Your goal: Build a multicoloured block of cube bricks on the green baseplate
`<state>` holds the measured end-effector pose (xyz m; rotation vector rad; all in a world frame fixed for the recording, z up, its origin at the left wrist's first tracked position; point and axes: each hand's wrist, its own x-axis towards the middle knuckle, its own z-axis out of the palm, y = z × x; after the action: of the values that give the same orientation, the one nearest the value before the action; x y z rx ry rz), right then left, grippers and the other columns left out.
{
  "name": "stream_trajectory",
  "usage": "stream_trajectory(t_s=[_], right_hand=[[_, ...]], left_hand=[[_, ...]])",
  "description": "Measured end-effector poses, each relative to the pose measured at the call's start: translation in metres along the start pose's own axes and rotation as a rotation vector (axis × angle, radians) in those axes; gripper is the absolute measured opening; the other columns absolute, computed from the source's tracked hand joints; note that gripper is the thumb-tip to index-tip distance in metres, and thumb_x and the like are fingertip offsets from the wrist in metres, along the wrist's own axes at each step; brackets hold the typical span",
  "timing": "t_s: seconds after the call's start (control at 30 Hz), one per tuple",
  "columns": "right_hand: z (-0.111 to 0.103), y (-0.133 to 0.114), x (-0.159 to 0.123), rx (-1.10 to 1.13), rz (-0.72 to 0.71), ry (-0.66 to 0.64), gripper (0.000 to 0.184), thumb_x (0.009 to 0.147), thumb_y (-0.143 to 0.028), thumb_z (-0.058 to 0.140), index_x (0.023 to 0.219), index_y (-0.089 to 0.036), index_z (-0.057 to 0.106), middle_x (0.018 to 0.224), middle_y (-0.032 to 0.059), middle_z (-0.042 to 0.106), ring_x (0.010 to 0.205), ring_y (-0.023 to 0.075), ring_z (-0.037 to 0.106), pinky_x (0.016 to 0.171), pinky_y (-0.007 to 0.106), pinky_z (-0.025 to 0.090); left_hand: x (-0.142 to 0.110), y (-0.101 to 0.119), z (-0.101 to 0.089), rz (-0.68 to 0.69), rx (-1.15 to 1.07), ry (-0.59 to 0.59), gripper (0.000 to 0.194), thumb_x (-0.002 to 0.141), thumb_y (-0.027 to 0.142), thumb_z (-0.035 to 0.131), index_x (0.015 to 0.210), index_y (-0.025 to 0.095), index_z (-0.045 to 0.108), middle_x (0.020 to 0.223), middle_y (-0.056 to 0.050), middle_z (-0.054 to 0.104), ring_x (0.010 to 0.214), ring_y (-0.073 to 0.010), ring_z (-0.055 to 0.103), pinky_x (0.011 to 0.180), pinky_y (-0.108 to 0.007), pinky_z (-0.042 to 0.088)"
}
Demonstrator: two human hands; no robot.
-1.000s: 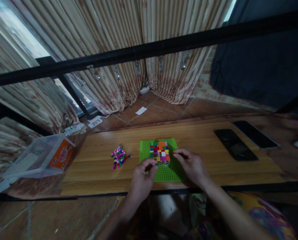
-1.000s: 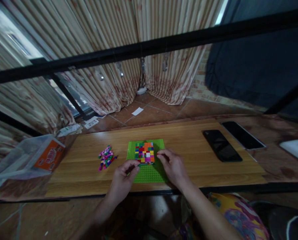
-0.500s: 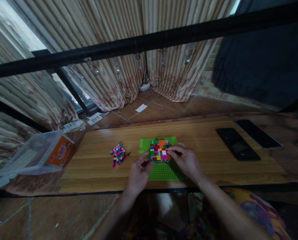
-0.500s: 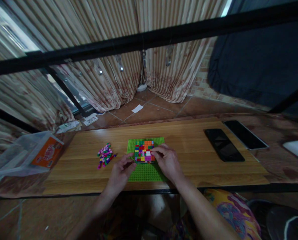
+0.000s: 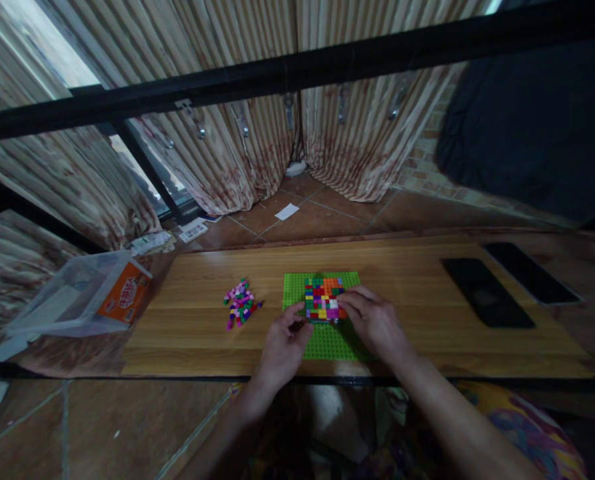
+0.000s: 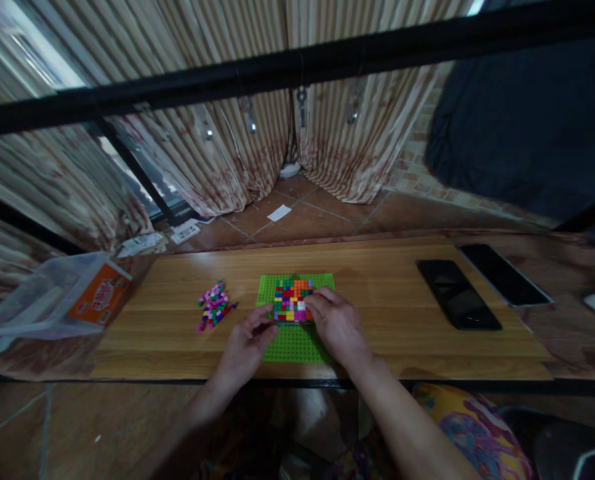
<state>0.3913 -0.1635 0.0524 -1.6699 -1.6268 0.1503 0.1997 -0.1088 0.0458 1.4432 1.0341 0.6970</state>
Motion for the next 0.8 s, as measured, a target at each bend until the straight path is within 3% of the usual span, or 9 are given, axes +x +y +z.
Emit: stream_trajectory(t_s=[0.27, 0.53, 0.8], right_hand=[[-0.004, -0.004, -0.002, 0.257, 0.188, 0.105, 0.019, 0.089, -0.032, 0.056, 0.092, -0.021, 0.071, 0.089, 0.0050, 0.071, 0.081, 0.0192, 0.066, 0.074, 0.031, 0.051], [0.016, 0.009, -0.002, 0.593, 0.551, 0.209, 0.035, 0.075, -0.050, 0.069, 0.089, -0.018, 0.069, 0.084, 0.0057, 0.072, 0.076, 0.0195, 0.064, 0.071, 0.033, 0.051], [0.025, 0.009, 0.000, 0.707, 0.650, 0.214, 0.045, 0.061, -0.052, 0.080, 0.086, -0.018, 0.068, 0.075, 0.0020, 0.068, 0.066, 0.0153, 0.059, 0.063, 0.029, 0.048]], left_hand=[[-0.002, 0.006, 0.000, 0.006, 0.006, -0.006, 0.041, 0.077, 0.024, 0.060, 0.117, 0.018, 0.060, 0.085, -0.002, 0.067, 0.071, -0.0126, 0.059, 0.064, -0.024, 0.045], [-0.003, 0.003, 0.000, 0.000, -0.005, -0.005, 0.039, 0.076, 0.022, 0.060, 0.116, 0.019, 0.061, 0.082, 0.000, 0.066, 0.069, -0.0120, 0.059, 0.065, -0.023, 0.045], [-0.005, 0.001, -0.005, 0.025, 0.081, 0.022, 0.039, 0.078, 0.022, 0.059, 0.117, 0.018, 0.060, 0.081, -0.001, 0.067, 0.065, -0.0114, 0.059, 0.059, -0.022, 0.046]])
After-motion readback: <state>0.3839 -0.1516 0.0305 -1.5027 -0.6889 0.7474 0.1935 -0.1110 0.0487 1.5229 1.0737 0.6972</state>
